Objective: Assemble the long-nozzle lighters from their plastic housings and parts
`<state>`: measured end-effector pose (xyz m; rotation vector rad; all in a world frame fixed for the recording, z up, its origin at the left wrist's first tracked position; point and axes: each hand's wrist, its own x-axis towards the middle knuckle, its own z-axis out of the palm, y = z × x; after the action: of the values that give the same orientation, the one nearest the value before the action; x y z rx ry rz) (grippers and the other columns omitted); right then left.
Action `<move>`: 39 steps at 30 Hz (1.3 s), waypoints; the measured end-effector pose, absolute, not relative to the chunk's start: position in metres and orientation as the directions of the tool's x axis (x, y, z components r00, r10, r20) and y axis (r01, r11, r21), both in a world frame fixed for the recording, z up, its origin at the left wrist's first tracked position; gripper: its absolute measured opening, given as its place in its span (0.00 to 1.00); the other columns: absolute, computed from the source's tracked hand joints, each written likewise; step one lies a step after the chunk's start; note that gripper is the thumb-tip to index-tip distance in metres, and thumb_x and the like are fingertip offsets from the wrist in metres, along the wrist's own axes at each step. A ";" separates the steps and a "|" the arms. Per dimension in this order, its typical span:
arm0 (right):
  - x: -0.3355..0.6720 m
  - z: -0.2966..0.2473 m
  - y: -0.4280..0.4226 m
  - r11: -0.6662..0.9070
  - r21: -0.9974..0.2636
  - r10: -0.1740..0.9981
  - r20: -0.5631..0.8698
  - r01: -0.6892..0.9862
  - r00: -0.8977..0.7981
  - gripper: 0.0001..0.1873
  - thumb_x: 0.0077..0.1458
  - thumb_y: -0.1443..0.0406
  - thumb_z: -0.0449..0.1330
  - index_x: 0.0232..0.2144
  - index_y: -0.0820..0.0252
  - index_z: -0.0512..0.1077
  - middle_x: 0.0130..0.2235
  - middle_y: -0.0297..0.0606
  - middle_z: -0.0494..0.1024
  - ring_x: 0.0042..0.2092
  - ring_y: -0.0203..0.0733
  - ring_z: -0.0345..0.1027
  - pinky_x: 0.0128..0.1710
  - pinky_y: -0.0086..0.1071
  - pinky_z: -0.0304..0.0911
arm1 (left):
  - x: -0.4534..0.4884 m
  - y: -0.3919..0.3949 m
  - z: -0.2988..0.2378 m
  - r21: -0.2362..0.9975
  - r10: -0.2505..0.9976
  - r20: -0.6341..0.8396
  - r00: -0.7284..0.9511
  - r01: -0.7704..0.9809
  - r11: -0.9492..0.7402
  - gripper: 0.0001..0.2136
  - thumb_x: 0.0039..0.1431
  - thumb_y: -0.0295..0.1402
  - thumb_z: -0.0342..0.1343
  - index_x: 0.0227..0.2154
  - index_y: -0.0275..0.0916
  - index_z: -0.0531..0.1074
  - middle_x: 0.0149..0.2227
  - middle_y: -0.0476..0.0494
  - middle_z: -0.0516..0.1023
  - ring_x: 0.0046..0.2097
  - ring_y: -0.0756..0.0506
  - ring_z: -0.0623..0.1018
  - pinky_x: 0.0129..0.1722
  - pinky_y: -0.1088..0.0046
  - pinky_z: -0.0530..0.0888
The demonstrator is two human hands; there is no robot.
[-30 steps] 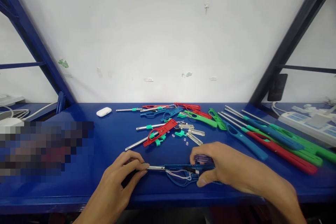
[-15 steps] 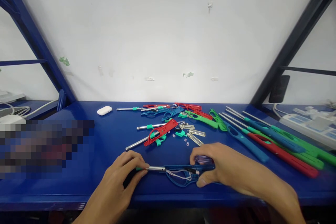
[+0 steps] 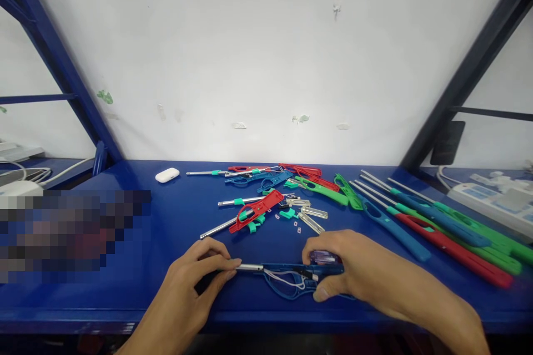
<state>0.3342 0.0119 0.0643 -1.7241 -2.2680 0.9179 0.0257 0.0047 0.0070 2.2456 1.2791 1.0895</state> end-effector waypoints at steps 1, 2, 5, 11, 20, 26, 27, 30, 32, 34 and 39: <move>0.334 0.064 0.013 0.156 -0.547 0.913 -0.239 0.823 -0.331 0.14 0.46 0.61 0.77 0.37 0.42 0.80 0.38 0.24 0.81 0.41 0.43 0.72 0.36 0.29 0.58 | 0.027 0.005 0.008 0.605 0.834 0.459 0.306 0.580 -0.546 0.10 0.68 0.39 0.59 0.34 0.51 0.85 0.37 0.47 0.80 0.36 0.45 0.82 0.37 0.75 0.79; 0.334 0.063 0.013 0.155 -0.547 0.913 -0.239 0.823 -0.331 0.14 0.46 0.61 0.77 0.36 0.42 0.80 0.38 0.24 0.81 0.41 0.43 0.73 0.36 0.29 0.58 | 0.028 0.004 0.008 0.598 0.829 0.465 0.309 0.581 -0.552 0.10 0.68 0.40 0.59 0.34 0.51 0.85 0.36 0.47 0.80 0.35 0.46 0.82 0.36 0.75 0.79; 0.335 0.061 0.014 0.149 -0.554 0.917 -0.232 0.819 -0.324 0.15 0.46 0.61 0.77 0.37 0.41 0.80 0.38 0.24 0.81 0.41 0.43 0.73 0.37 0.29 0.59 | 0.031 0.004 0.009 0.567 0.818 0.481 0.314 0.600 -0.564 0.13 0.70 0.41 0.57 0.33 0.50 0.85 0.36 0.46 0.80 0.34 0.45 0.81 0.36 0.75 0.79; 0.338 0.061 0.014 0.159 -0.574 0.914 -0.222 0.803 -0.339 0.15 0.47 0.61 0.77 0.38 0.40 0.81 0.39 0.24 0.81 0.42 0.44 0.74 0.38 0.29 0.59 | 0.029 0.006 0.014 0.523 0.821 0.441 0.363 0.640 -0.563 0.13 0.70 0.40 0.56 0.31 0.48 0.83 0.36 0.48 0.79 0.34 0.47 0.80 0.36 0.76 0.77; 0.337 0.067 0.013 0.163 -0.575 0.917 -0.212 0.802 -0.338 0.15 0.49 0.61 0.77 0.39 0.40 0.81 0.39 0.25 0.81 0.43 0.43 0.72 0.37 0.28 0.58 | 0.035 0.014 0.016 0.526 0.846 0.319 0.428 0.663 -0.533 0.15 0.72 0.38 0.53 0.29 0.44 0.77 0.39 0.49 0.78 0.37 0.47 0.79 0.40 0.73 0.73; 0.335 0.068 0.012 0.155 -0.607 0.917 -0.205 0.780 -0.342 0.13 0.47 0.64 0.76 0.36 0.42 0.82 0.36 0.22 0.81 0.39 0.40 0.73 0.35 0.27 0.57 | 0.035 0.022 0.005 0.621 0.858 0.324 0.400 0.594 -0.511 0.13 0.71 0.38 0.56 0.28 0.44 0.74 0.33 0.52 0.78 0.35 0.48 0.78 0.38 0.74 0.72; 0.335 0.067 0.012 0.149 -0.611 0.918 -0.207 0.778 -0.338 0.13 0.47 0.64 0.76 0.36 0.42 0.82 0.36 0.22 0.81 0.39 0.40 0.73 0.34 0.27 0.56 | 0.035 0.022 0.002 0.629 0.856 0.338 0.392 0.582 -0.515 0.13 0.70 0.38 0.57 0.28 0.44 0.75 0.33 0.53 0.78 0.35 0.49 0.78 0.38 0.75 0.72; 0.336 0.067 0.013 0.135 -0.613 0.920 -0.214 0.779 -0.327 0.14 0.47 0.64 0.77 0.36 0.41 0.82 0.36 0.21 0.81 0.40 0.40 0.73 0.35 0.26 0.57 | 0.032 0.024 -0.006 0.635 0.839 0.396 0.373 0.549 -0.543 0.11 0.69 0.37 0.59 0.29 0.45 0.76 0.33 0.55 0.78 0.33 0.50 0.77 0.37 0.76 0.71; 0.337 0.067 0.013 0.129 -0.611 0.922 -0.217 0.781 -0.322 0.15 0.46 0.63 0.77 0.37 0.39 0.82 0.37 0.21 0.81 0.40 0.40 0.73 0.36 0.26 0.57 | 0.032 0.025 -0.009 0.629 0.829 0.427 0.360 0.541 -0.559 0.10 0.69 0.37 0.60 0.30 0.46 0.76 0.33 0.55 0.78 0.33 0.50 0.78 0.36 0.77 0.71; 0.338 0.067 0.012 0.128 -0.611 0.919 -0.223 0.781 -0.325 0.14 0.46 0.62 0.77 0.36 0.39 0.82 0.36 0.21 0.81 0.39 0.39 0.73 0.35 0.26 0.57 | 0.032 0.025 -0.011 0.623 0.825 0.445 0.348 0.542 -0.564 0.10 0.69 0.37 0.60 0.30 0.47 0.77 0.32 0.56 0.78 0.33 0.51 0.78 0.36 0.78 0.71; 0.339 0.067 0.012 0.141 -0.599 0.922 -0.211 0.788 -0.326 0.12 0.48 0.63 0.76 0.36 0.41 0.82 0.36 0.22 0.81 0.39 0.40 0.73 0.35 0.27 0.57 | 0.035 0.022 -0.004 0.602 0.822 0.445 0.357 0.560 -0.569 0.09 0.67 0.37 0.62 0.30 0.47 0.77 0.32 0.56 0.78 0.32 0.51 0.79 0.35 0.79 0.72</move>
<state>0.3386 0.0121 0.0669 -1.6848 -2.2068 0.9462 0.0349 0.0222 -0.0044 2.2780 1.2160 1.0489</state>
